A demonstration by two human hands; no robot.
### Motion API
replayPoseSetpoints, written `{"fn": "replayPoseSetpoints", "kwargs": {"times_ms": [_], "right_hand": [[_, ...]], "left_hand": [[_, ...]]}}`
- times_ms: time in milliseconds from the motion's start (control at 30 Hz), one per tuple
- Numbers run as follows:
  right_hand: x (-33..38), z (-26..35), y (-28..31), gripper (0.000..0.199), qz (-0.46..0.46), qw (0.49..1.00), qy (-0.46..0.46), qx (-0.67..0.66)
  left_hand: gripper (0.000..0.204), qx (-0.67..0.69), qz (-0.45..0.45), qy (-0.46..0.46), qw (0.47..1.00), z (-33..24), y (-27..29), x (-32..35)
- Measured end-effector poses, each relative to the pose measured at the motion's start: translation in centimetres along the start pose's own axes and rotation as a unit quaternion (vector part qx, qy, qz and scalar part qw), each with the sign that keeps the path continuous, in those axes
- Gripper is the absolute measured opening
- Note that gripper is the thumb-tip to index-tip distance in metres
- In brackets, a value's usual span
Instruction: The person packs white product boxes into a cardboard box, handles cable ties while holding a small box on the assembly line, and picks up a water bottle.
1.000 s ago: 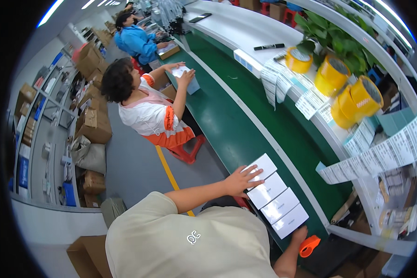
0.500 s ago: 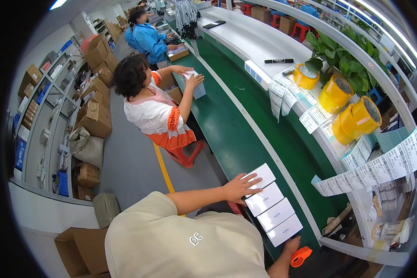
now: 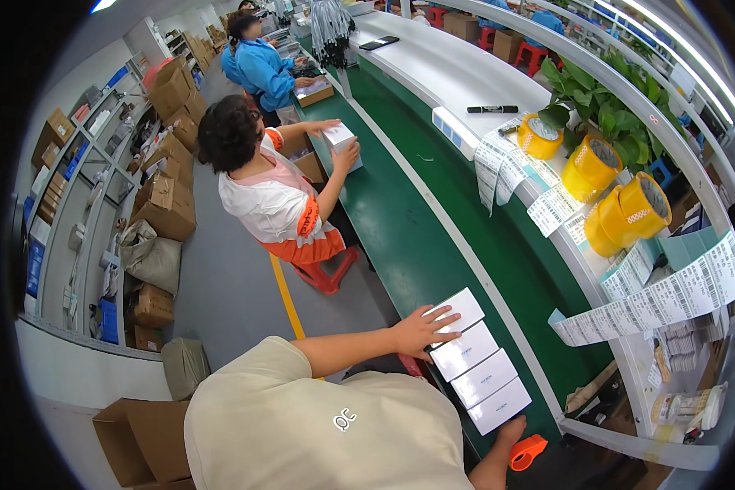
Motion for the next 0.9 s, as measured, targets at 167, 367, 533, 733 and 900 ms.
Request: {"fn": "replayPoseSetpoints", "kwargs": {"times_ms": [167, 367, 533, 733, 900], "right_hand": [[-0.8, -0.8, 0.1, 0.035, 0.014, 1.0, 0.003, -0.01], [-1.9, -1.6, 0.6, 0.026, 0.013, 1.0, 0.008, -0.001], [-2.4, -1.6, 1.2, 0.023, -0.003, 1.0, 0.022, 0.001], [-3.2, -1.0, 1.8, 0.023, -0.006, 1.0, 0.028, -0.008], [-3.7, -0.4, 2.1, 0.019, -0.005, 0.999, 0.032, -0.006]], "left_hand": [[0.111, -0.002, 0.0, 0.001, 1.0, 0.1, 0.2, 0.1], [0.105, -0.003, -0.006, -0.002, 1.0, -0.2, 0.7, 0.1], [0.105, 0.0, 0.0, 0.001, 1.0, -0.1, 0.6, 0.0], [0.105, 0.005, 0.006, 0.006, 1.0, -0.1, 1.0, 0.1], [0.105, -0.002, -0.002, 0.009, 1.0, 0.1, 0.4, 0.2]]}}
Point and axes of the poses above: each hand's wrist, its own x-axis away from the middle knuckle, its own y-axis out of the back of the hand, z = x × y, the point moved 6 cm from there along -x, towards the middle knuckle, and after that the axes turned 7 degrees about z, right-handed, at the moved point
